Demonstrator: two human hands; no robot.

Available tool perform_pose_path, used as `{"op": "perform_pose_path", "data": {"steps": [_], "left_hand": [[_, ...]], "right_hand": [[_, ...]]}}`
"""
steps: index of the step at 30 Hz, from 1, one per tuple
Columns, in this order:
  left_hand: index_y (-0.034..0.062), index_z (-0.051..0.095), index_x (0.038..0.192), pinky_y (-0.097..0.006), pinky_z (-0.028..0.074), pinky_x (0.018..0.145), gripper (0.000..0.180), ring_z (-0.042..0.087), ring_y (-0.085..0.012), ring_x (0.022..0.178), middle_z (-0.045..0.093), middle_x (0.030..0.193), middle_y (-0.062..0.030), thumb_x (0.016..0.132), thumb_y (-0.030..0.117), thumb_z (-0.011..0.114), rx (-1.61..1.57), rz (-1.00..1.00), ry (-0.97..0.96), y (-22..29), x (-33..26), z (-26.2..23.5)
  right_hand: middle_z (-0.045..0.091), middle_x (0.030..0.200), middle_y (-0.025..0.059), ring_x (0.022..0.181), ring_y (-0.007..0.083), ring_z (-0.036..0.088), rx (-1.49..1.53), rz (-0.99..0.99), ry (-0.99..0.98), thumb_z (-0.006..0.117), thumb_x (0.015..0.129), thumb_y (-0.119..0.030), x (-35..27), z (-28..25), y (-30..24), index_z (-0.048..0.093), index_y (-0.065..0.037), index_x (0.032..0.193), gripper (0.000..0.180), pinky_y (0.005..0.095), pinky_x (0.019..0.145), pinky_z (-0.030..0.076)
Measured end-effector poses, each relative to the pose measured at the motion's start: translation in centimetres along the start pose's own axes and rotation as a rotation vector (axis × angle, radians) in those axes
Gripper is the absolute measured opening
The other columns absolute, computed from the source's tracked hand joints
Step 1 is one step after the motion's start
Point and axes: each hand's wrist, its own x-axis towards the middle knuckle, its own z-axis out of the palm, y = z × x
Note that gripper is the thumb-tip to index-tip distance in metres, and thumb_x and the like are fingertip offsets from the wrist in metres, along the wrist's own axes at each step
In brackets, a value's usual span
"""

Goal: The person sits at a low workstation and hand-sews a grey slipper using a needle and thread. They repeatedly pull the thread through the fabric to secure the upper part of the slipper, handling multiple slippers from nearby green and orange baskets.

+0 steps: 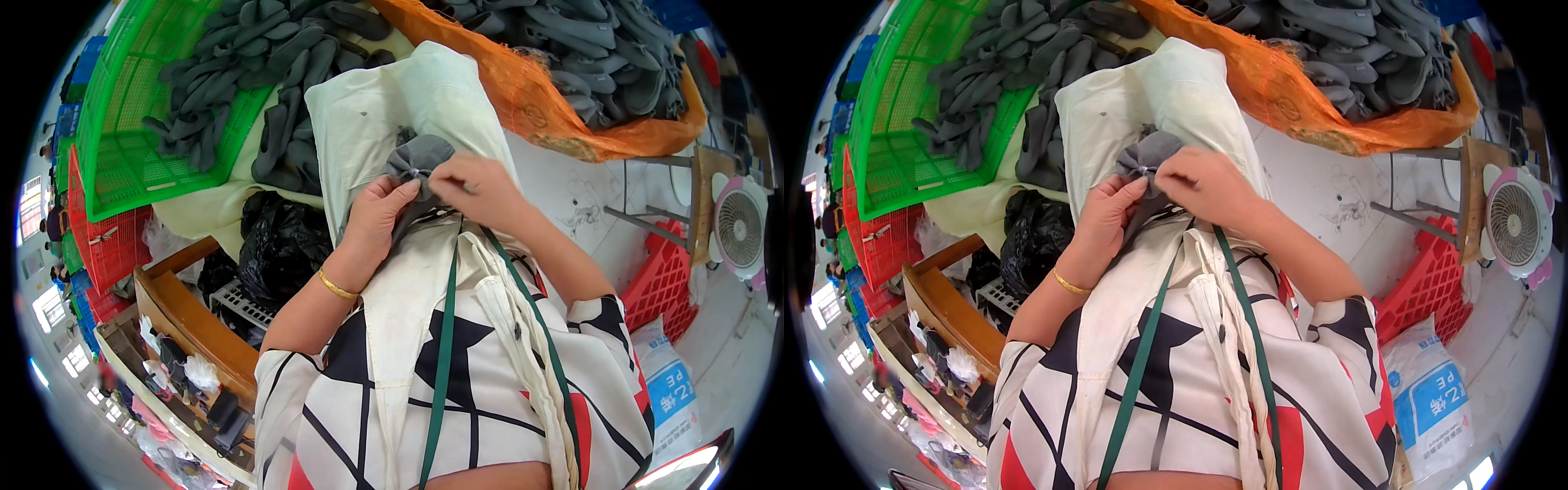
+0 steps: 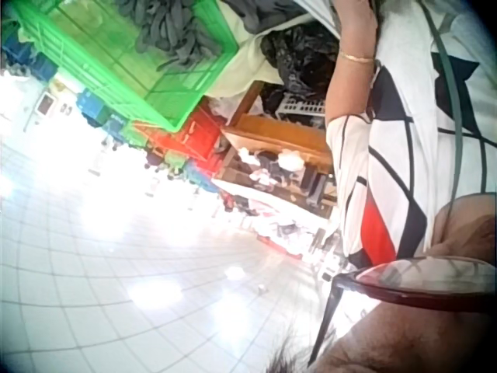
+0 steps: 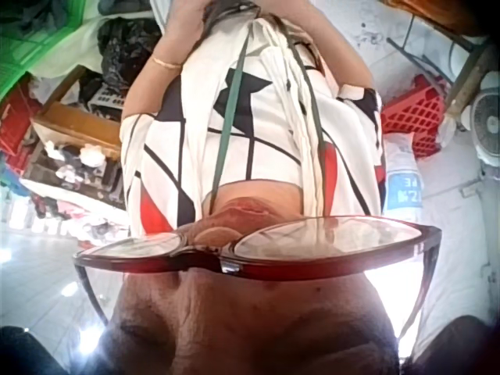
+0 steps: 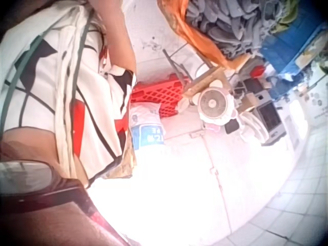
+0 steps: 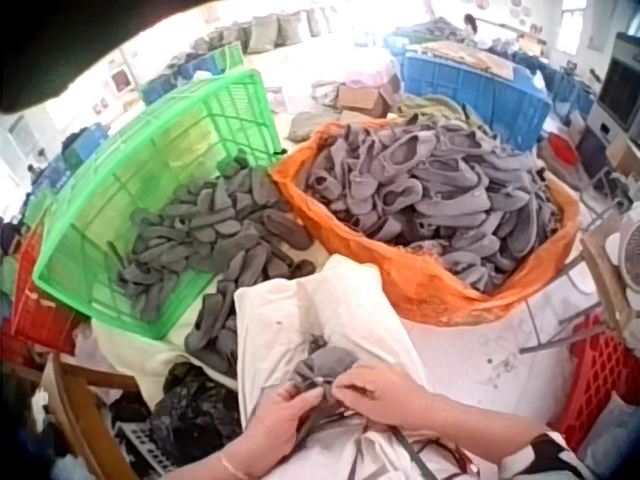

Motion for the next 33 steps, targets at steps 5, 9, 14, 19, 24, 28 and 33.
{"op": "perform_pose_path", "data": {"steps": [5,9,14,19,24,28,33], "left_hand": [[-0.0004,0.065,0.107,-0.023,0.049,0.078,0.020,0.061,-0.0073,0.084,0.068,0.095,-0.0019,0.087,0.005,0.066,0.075,0.147,-0.062,2.0,-2.3,0.8],[-0.0018,0.065,0.110,-0.023,0.048,0.078,0.024,0.060,-0.0060,0.086,0.067,0.096,-0.0017,0.087,0.002,0.064,0.277,0.246,-0.093,1.8,-3.1,0.2],[-0.0004,0.064,0.103,-0.021,0.046,0.073,0.016,0.056,-0.0038,0.081,0.065,0.091,0.0018,0.088,0.004,0.067,0.360,0.292,-0.118,1.5,-4.3,0.1],[0.0010,0.062,0.093,-0.020,0.041,0.063,0.010,0.048,-0.0022,0.072,0.059,0.081,0.0069,0.089,0.007,0.069,0.375,0.406,-0.050,0.7,-4.5,-0.7],[0.0022,0.052,0.077,-0.025,0.037,0.056,0.023,0.039,-0.0066,0.064,0.049,0.068,0.0029,0.085,0.010,0.072,0.606,0.447,0.021,1.1,-3.4,-1.8],[-0.0005,0.048,0.072,-0.030,0.038,0.055,0.029,0.039,-0.0161,0.059,0.042,0.064,-0.0086,0.081,0.009,0.074,0.835,0.682,0.145,1.7,-3.4,-2.1],[-0.0006,0.058,0.078,-0.035,0.043,0.058,0.022,0.052,-0.0274,0.060,0.055,0.068,-0.0134,0.084,0.013,0.074,0.968,0.856,-0.006,4.0,-1.9,-0.8]], "right_hand": [[0.065,0.090,0.0109,0.072,0.0274,0.061,-0.045,0.003,0.130,0.069,0.085,-0.013,2.4,-3.1,-2.9,0.068,-0.004,0.094,0.013,0.0343,0.066,0.051],[0.063,0.088,0.0112,0.073,0.0279,0.060,-0.152,-0.158,0.045,0.071,0.084,-0.019,3.9,-1.8,-4.9,0.067,-0.003,0.092,0.018,0.0353,0.065,0.050],[0.058,0.080,0.0115,0.077,0.0306,0.057,-0.155,-0.155,-0.016,0.070,0.080,-0.013,3.5,1.2,-4.5,0.062,-0.003,0.083,0.013,0.0379,0.068,0.047],[0.057,0.076,0.0118,0.078,0.0295,0.057,-0.025,0.037,0.120,0.070,0.078,-0.009,3.1,3.1,-4.3,0.058,-0.002,0.080,0.013,0.0382,0.066,0.045],[0.058,0.082,0.0132,0.078,0.0309,0.057,-0.023,-0.055,0.261,0.071,0.079,-0.013,2.4,3.6,-2.8,0.061,-0.003,0.090,0.018,0.0380,0.069,0.047],[0.061,0.091,0.0163,0.087,0.0341,0.059,-0.059,-0.018,0.249,0.072,0.084,-0.030,1.7,2.6,-1.7,0.063,-0.003,0.102,0.033,0.0406,0.079,0.048],[0.067,0.091,0.0178,0.085,0.0280,0.063,0.237,0.420,-0.171,0.058,0.094,-0.052,1.3,1.1,0.0,0.067,0.004,0.100,0.057,0.0382,0.077,0.048]]}}
